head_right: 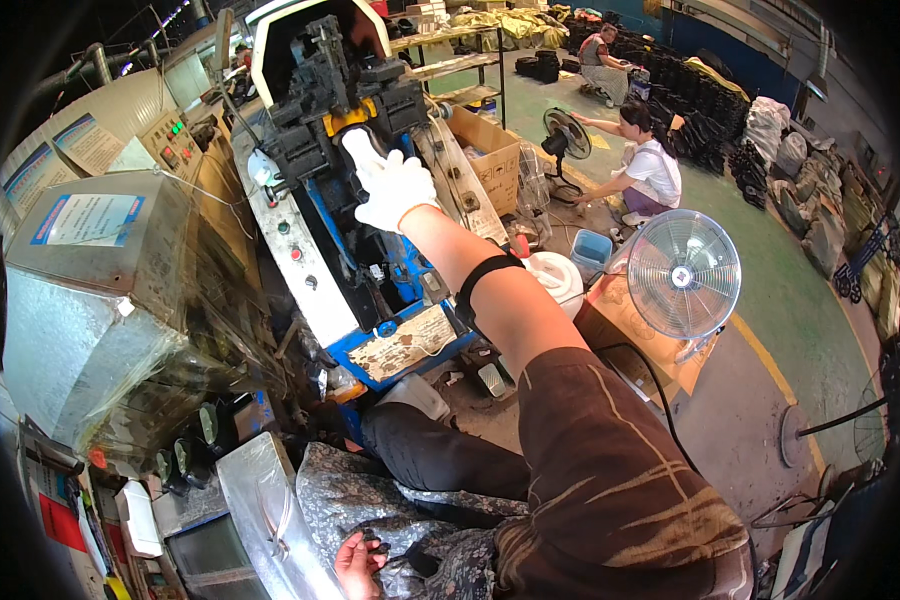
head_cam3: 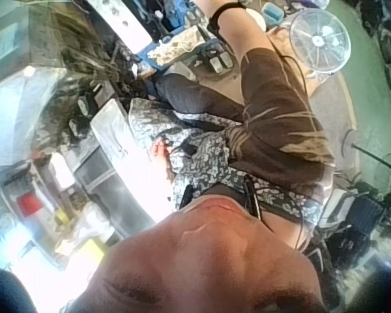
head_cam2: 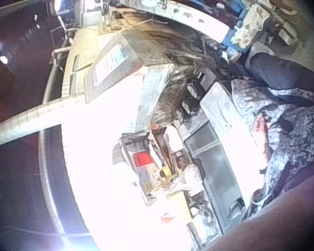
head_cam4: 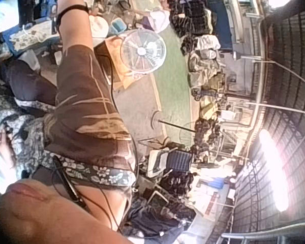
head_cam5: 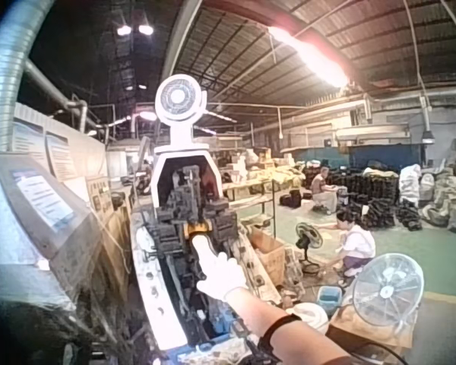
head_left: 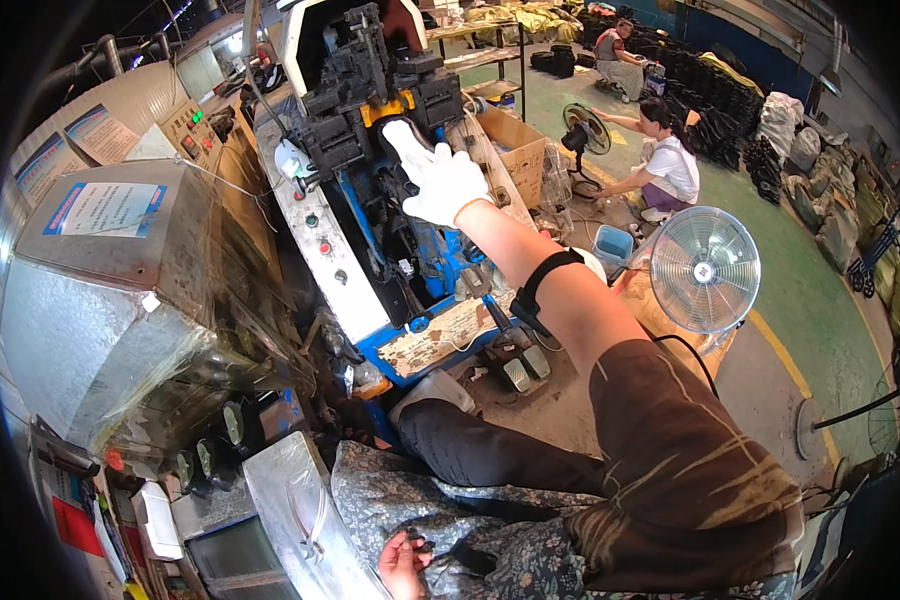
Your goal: Placing shoe uppers on lasts into a lasting machine for shaping and pressing.
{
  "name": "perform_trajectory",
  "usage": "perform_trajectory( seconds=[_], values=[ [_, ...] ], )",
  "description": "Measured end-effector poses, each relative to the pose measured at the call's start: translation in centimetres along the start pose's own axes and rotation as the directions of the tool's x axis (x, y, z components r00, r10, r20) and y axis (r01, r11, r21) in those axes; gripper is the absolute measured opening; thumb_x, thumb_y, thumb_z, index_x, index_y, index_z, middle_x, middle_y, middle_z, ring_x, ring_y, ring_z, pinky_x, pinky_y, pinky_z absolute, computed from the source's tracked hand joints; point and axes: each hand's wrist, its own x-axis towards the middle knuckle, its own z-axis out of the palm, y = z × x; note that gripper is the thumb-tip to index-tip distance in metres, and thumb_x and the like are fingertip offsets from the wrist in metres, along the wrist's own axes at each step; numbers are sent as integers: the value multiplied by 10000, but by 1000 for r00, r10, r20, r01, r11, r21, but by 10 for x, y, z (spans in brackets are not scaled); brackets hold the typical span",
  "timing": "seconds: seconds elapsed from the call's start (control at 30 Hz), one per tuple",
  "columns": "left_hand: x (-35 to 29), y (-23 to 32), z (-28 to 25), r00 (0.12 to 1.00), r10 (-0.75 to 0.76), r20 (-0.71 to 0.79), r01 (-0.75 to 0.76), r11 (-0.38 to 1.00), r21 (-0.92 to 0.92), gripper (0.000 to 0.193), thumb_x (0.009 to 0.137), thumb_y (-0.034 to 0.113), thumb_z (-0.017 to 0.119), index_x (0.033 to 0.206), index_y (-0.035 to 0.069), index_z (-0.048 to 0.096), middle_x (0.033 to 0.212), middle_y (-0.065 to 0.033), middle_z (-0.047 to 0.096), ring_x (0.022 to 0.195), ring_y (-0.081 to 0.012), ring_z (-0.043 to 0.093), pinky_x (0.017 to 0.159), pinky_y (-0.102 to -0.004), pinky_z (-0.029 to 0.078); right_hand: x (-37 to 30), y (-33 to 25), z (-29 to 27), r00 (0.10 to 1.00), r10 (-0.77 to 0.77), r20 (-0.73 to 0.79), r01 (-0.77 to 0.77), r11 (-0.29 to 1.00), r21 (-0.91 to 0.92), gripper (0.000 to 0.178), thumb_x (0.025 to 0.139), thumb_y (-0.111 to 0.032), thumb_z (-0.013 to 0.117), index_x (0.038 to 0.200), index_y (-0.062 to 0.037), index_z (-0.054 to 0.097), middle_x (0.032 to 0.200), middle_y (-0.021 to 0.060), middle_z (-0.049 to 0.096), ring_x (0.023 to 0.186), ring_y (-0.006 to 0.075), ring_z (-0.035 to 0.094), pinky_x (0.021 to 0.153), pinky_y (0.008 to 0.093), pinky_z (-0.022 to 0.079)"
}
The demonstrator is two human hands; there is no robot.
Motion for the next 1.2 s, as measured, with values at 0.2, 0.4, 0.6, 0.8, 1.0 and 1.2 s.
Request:
perform_trajectory(
  seconds=[0.2,0.4,0.6,0.8,1.0,1.2],
  values=[
    [1,-1,-1,1000,13,-4,-13,1000,11,257,985,127,635,1205,-6,648,946,-138,725,657,-167,660,581,-300,581,0,1,1,1000,-4,-11,4,1000,4,790,750,-458,721,1444,-207,438,1213,200,522,1098,384,552,914,470,493],
    [1,-1,0,1000,12,-9,-12,1000,11,258,984,126,638,1205,-6,650,944,-138,724,657,-164,656,573,-292,571,-1,0,-1,1000,-11,-26,11,1000,10,808,747,-443,732,1454,-211,417,1205,202,527,1089,388,557,908,473,497],
    [2,-1,-2,1000,1,4,-1,1000,-5,260,986,128,639,1205,-10,651,948,-136,723,665,-165,660,578,-285,570,0,0,0,1000,-5,-9,5,1000,4,802,747,-451,735,1447,-210,429,1213,200,525,1100,387,552,917,471,494],
    [3,-2,-4,1000,-4,7,4,1000,-6,260,986,125,639,1210,-5,655,951,-134,724,685,-174,677,593,-286,580,0,1,2,1000,-12,-19,12,1000,7,778,749,-461,731,1432,-205,460,1219,194,520,1105,381,549,924,466,492],
    [5,-5,-8,1000,-1,15,1,1000,-3,251,985,130,642,1199,1,667,953,-131,726,697,-177,683,601,-291,586,1,1,4,1000,-5,-16,5,1000,-9,772,745,-467,729,1423,-199,478,1220,192,515,1101,376,548,922,463,492],
    [7,-6,-10,1000,-2,18,2,1000,6,257,983,140,646,1199,1,666,958,-129,727,697,-175,682,603,-295,585,2,2,4,1000,-12,-15,12,1000,-12,777,748,-476,724,1432,-210,469,1220,191,515,1097,377,548,918,465,493]
  ],
)
